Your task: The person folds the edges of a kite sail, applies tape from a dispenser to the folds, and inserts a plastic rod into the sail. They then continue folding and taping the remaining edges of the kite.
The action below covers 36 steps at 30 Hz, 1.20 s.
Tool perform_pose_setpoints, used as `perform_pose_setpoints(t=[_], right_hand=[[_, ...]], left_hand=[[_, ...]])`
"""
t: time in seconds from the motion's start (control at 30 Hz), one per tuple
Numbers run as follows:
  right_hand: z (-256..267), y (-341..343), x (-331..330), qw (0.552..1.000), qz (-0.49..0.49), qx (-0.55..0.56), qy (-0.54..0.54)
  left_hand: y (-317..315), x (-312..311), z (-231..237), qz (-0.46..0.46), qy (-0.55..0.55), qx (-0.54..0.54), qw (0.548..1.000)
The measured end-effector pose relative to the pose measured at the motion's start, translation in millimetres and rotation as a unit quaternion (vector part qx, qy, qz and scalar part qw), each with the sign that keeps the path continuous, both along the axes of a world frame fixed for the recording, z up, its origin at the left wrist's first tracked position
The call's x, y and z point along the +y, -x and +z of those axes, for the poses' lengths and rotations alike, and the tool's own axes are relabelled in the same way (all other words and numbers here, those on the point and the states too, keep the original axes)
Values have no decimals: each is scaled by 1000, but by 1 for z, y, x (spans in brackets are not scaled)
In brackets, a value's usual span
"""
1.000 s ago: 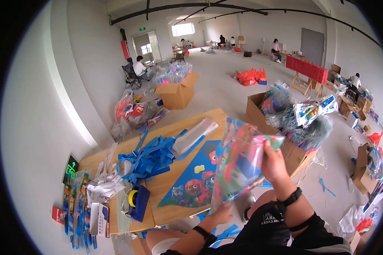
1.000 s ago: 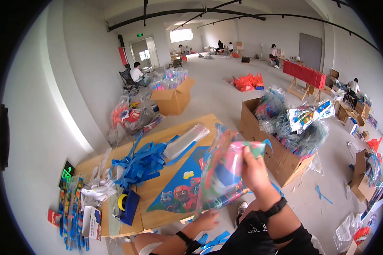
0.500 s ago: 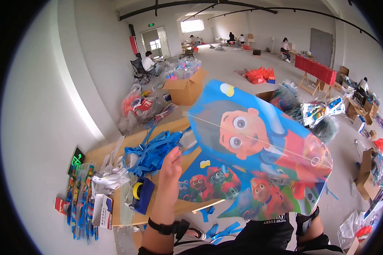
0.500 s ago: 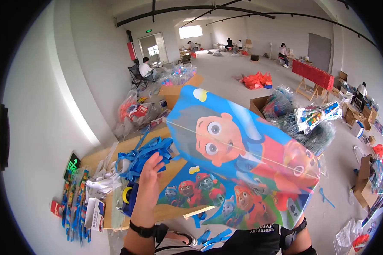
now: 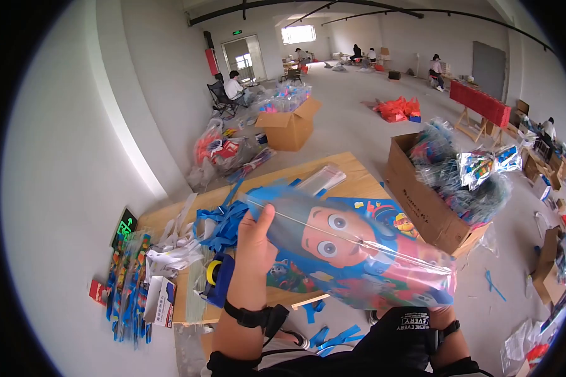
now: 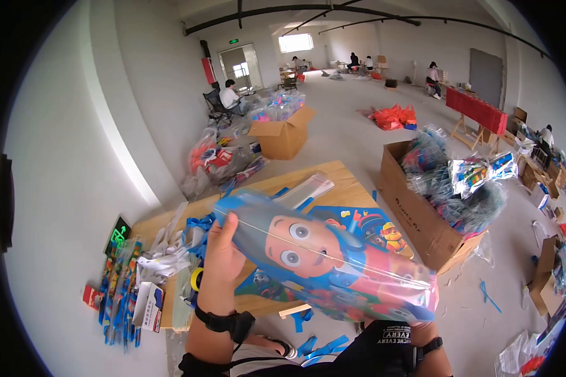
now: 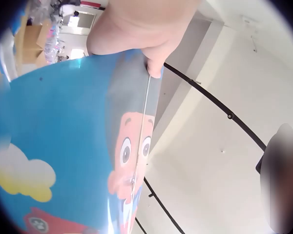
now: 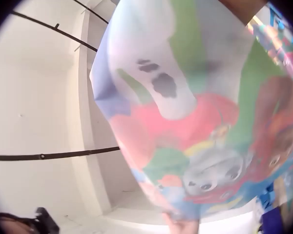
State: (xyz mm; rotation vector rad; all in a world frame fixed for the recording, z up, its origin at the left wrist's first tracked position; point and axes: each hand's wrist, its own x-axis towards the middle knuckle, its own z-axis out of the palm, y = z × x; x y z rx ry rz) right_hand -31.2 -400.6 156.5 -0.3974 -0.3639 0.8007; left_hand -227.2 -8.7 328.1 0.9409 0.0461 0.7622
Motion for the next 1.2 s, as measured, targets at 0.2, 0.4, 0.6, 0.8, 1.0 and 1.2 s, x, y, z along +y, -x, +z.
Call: perform_pose_setpoints(t=[0.2, 0.4, 0.6, 0.8, 1.0, 1.2], right_hand=[[-125, -57, -34, 893, -288, 151, 311], [82, -22, 55, 853, -272, -351, 276], [230, 40, 139, 820, -39, -571, -7], [265, 58, 168, 829, 103, -547, 60], [269, 60, 164, 799, 85, -574, 159], [286, 87, 157, 743, -82, -626, 222]], left_hand=[[40, -8, 35, 105, -152, 7, 983], [54, -53, 57, 84, -345, 124, 927], [45, -92, 73, -90, -358, 124, 921], [46, -95, 80, -50, -384, 141, 911], [48, -90, 80, 88, -438, 166, 879], [39, -95, 88, 139, -342, 40, 929]])
